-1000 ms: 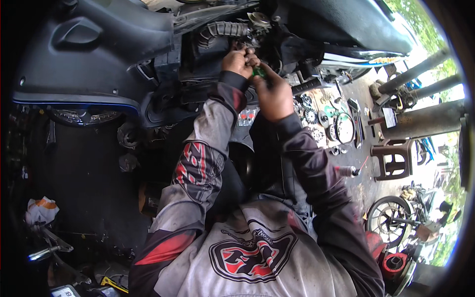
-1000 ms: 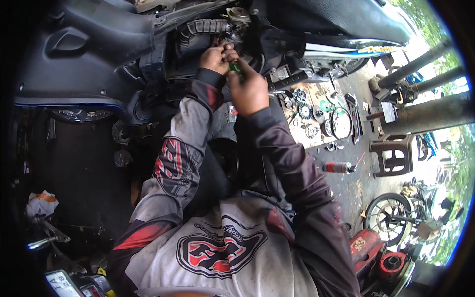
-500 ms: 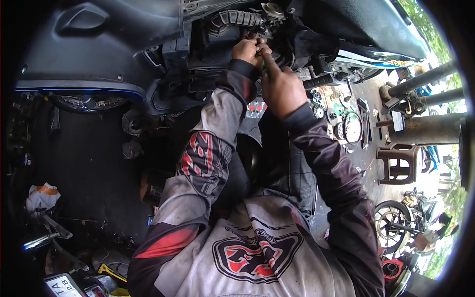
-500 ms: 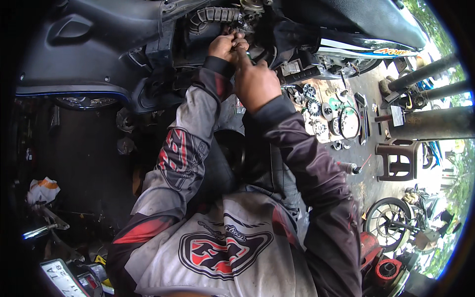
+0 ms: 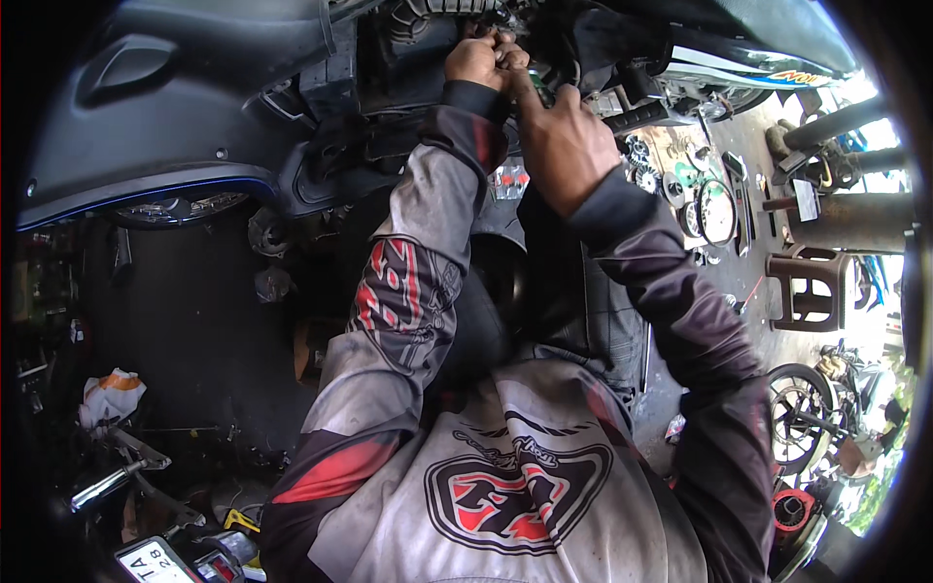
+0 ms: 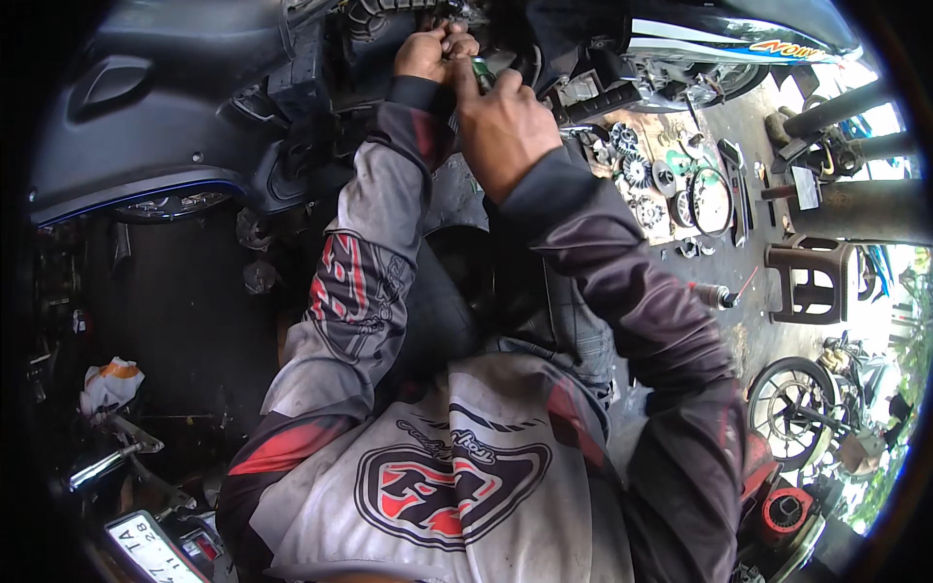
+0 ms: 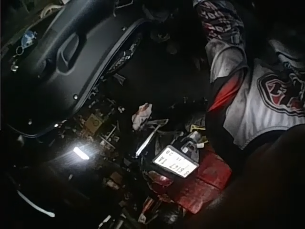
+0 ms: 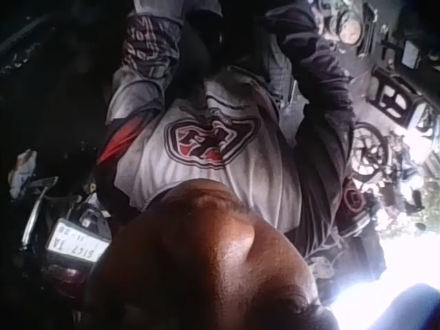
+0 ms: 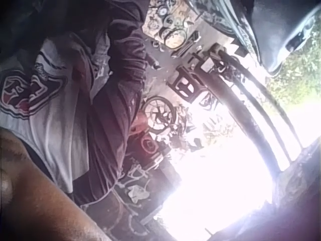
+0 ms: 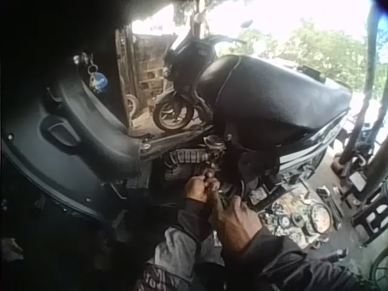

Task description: The recorder uses a screwdriver and hands to work on the engine area of a motorcycle, removing and cleaning parts.

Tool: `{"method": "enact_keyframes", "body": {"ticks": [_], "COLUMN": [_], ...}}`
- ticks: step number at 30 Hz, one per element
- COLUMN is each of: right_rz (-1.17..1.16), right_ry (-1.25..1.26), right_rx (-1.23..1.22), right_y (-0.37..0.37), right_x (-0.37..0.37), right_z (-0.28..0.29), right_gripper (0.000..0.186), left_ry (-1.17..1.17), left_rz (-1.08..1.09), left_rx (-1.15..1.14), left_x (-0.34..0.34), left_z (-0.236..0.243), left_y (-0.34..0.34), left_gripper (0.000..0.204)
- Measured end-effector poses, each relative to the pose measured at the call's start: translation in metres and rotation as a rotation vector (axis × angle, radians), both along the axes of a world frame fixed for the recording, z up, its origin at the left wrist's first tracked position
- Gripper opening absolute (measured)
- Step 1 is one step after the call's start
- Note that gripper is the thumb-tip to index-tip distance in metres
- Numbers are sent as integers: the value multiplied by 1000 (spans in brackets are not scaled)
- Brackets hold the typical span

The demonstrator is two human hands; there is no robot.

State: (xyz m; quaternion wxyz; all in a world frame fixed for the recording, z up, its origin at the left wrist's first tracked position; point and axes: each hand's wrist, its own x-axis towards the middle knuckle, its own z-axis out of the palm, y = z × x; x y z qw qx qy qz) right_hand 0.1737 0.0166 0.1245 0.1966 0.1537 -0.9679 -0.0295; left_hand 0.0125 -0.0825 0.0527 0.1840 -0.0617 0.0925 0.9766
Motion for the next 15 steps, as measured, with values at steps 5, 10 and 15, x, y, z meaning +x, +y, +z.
{"method": "enact_keyframes", "body": {"ticks": [5, 10, 15], "right_rz": [34, 56, 91], "right_ry": [-9, -297, -970], "right_rx": [-263, -1286, -2338], "right_y": [-5, 9, 23], "right_x": [-14, -23, -32], "right_z": [-14, -36, -34], "right_gripper": [60, 53, 33], "left_ry": [121, 110, 122], "left_rz": [-43, 3, 13], "left_rx": [-89, -128, -162], "left_x": [-27, -24, -30], "left_z": [-38, -31, -40], "left_y": [-13, 2, -1], "left_gripper": [18, 15, 16]}}
